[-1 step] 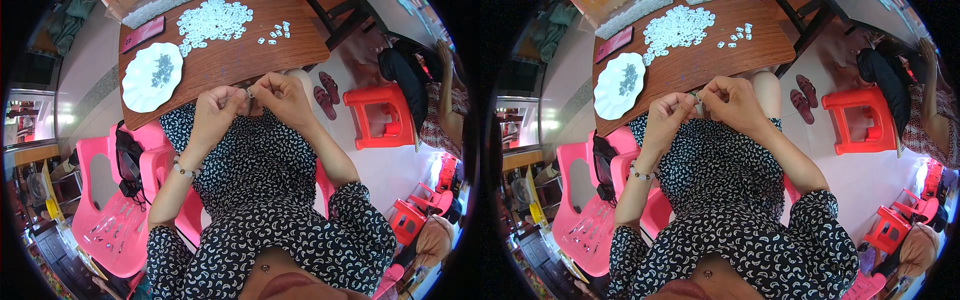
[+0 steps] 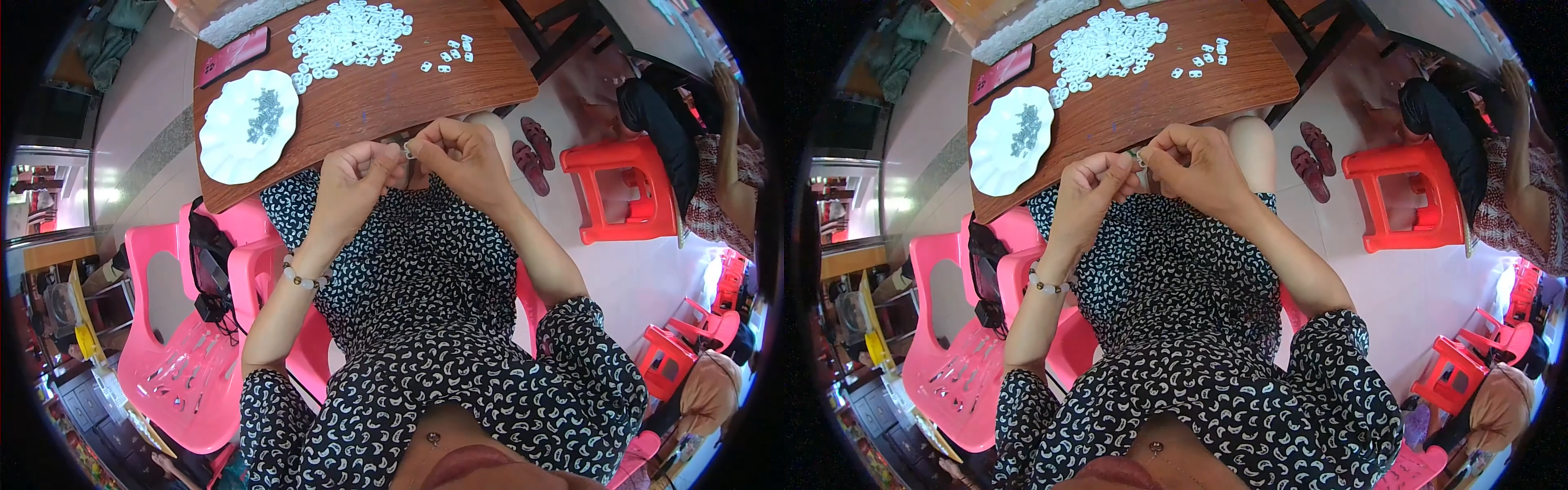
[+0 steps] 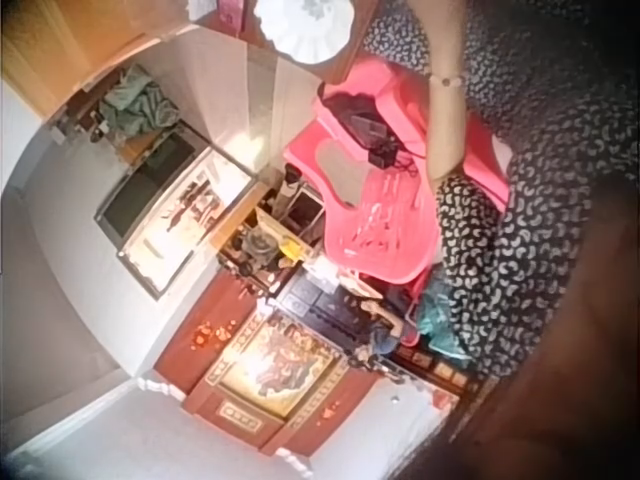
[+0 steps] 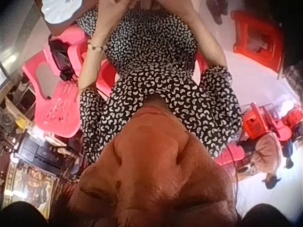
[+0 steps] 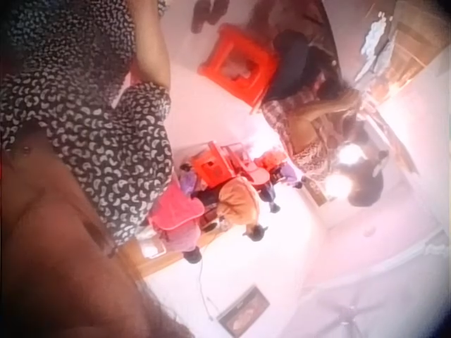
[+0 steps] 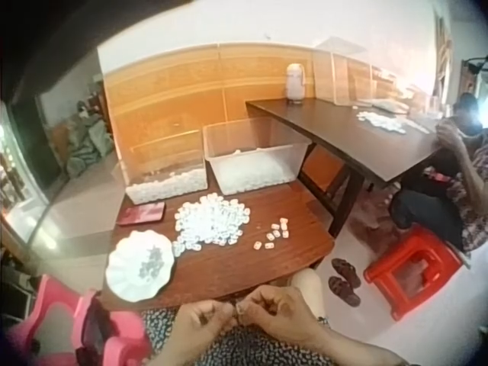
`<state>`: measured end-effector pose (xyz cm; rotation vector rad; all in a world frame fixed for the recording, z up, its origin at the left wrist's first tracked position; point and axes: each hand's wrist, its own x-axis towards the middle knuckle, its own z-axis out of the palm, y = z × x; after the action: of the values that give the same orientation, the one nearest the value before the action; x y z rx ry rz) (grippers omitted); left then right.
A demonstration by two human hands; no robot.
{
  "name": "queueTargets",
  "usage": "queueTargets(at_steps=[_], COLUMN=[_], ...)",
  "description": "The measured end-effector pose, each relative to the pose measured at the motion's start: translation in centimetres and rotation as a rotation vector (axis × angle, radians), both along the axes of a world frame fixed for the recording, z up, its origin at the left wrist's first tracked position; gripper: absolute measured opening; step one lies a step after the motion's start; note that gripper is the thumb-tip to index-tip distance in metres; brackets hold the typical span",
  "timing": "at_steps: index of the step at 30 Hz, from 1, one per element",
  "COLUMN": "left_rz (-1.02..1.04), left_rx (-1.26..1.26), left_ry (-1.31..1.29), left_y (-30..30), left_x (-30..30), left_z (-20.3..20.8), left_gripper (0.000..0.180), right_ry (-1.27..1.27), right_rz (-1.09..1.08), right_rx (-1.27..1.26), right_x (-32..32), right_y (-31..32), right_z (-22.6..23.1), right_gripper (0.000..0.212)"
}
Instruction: The recorder is assembling small white plastic components by manually inserting metal pins into them.
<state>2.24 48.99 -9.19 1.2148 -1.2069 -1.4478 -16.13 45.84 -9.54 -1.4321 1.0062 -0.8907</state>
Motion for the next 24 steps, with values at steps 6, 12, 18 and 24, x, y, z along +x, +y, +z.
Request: queueTargets(at_steps=[6, 12, 18, 24], left_rz=[0.026, 0.06, 0.06, 0.038], left_rx=[0.077, 0.072, 0.058, 0.052], left_ry=[0.099, 0.083, 0.068, 0.088], left_y=[-0.04, -0.1, 0.04, 0.1], left_x=[0.09, 0.48, 0.39, 0.3], left_z=[-0.4, -0.34, -0.21, -0.25], left_gripper=[0.036, 0.034, 0.027, 0.021], right_ry=[-0.042, -0.027, -0.025, -0.015], right_rz=[0.016, 0.002, 0.024, 0.025], right_rx=[0.035, 0.023, 0.025, 0.03], right_x=[-0.18, -0.25, -0.33, -0.27], right_y=[-0.44, -0.36, -0.38, -0.26], right_z=[-0.47, -0.06, -0.35, -0.32], right_gripper=[0.014, 0.014, 0.013, 0.013])
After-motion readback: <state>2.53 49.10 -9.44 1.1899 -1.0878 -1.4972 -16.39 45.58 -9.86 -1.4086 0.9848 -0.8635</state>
